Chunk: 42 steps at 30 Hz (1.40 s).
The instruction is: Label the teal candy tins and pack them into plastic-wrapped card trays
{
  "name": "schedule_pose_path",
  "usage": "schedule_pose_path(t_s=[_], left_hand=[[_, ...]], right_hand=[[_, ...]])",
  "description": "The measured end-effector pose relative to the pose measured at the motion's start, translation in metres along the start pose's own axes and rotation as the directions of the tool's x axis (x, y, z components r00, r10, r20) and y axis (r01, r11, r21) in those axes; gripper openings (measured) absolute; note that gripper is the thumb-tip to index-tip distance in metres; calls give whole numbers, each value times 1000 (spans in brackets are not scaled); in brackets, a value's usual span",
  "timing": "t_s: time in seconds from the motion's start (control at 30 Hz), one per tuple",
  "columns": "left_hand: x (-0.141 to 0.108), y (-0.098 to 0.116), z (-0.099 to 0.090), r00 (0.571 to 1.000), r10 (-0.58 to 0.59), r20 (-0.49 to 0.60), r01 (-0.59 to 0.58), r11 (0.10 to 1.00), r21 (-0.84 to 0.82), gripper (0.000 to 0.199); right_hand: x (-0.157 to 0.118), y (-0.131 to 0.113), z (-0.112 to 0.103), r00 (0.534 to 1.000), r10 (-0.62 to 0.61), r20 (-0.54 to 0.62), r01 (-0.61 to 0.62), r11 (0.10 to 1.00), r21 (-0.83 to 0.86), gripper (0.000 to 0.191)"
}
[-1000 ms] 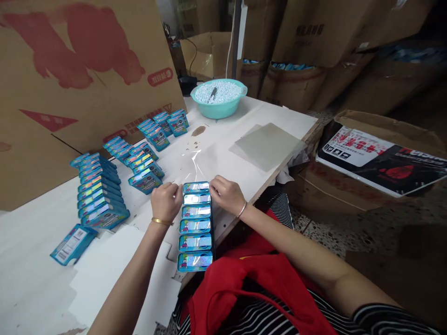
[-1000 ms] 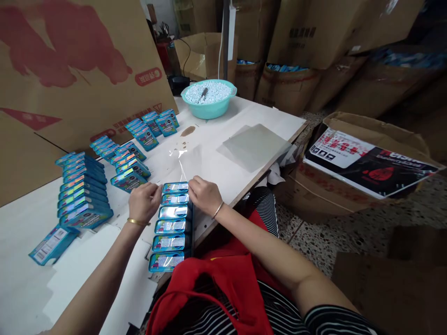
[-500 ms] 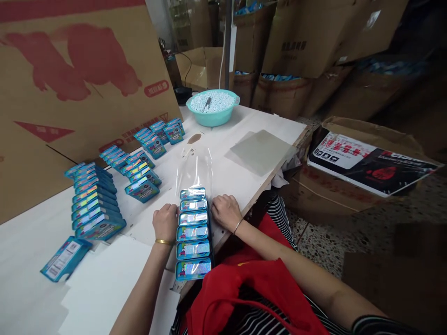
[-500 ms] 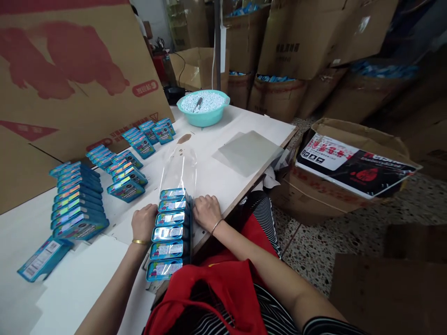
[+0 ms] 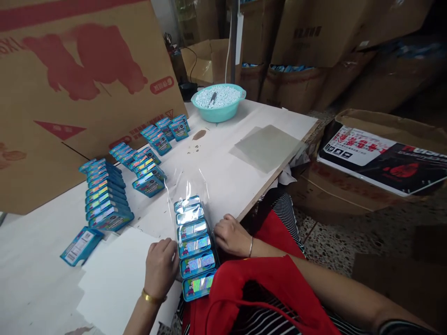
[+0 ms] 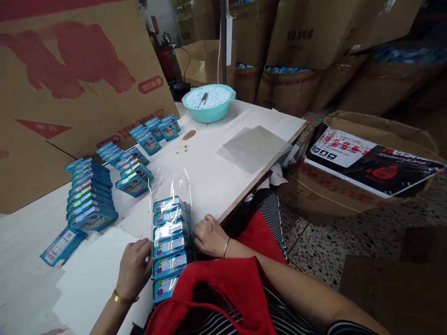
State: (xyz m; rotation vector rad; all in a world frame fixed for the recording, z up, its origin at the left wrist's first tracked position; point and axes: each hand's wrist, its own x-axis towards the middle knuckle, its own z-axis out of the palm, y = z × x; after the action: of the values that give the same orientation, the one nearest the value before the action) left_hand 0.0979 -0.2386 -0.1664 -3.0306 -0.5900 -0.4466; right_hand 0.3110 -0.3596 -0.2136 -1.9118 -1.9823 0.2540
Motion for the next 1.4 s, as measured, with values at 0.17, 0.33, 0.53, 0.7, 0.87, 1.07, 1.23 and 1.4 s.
schedule_pose_path(t_s=[0.17,0.33,0.53,0.7,0.87,1.07,1.23,1.4], left_hand=[[-23,19,-18,994,78,76,-68,989,-128,22],[-42,52,-34,975,165,147,-122,958,-261,19],[-58,77,-41,980,140,140,-90,944,-317,28],[-7,76,-40,989,89,115,-59,968,-244,27],[61,93,-4,998,-64,-22,60,989,-132,26],[62,62,-10,982,-183,-50,143,887,-440,15],[66,-28,-13,657,-731,-185,527,621,-580,41],[76,-67,6,609,-766,206,487,157,-859,47]], right_hand=[[-25,-2,2,987,-122,105,121,992,18,15],[-37,8,12,921,-346,176,337,938,82,26],[-43,19,15,842,-505,191,483,862,153,29],[-14,31,-21,950,-299,95,293,954,69,20],[27,68,-54,997,61,44,-58,996,-63,19],[-3,85,-53,898,407,-165,-337,880,335,20],[-20,51,-46,841,540,-31,-256,449,856,46],[0,16,-40,843,536,-52,-151,327,933,41]])
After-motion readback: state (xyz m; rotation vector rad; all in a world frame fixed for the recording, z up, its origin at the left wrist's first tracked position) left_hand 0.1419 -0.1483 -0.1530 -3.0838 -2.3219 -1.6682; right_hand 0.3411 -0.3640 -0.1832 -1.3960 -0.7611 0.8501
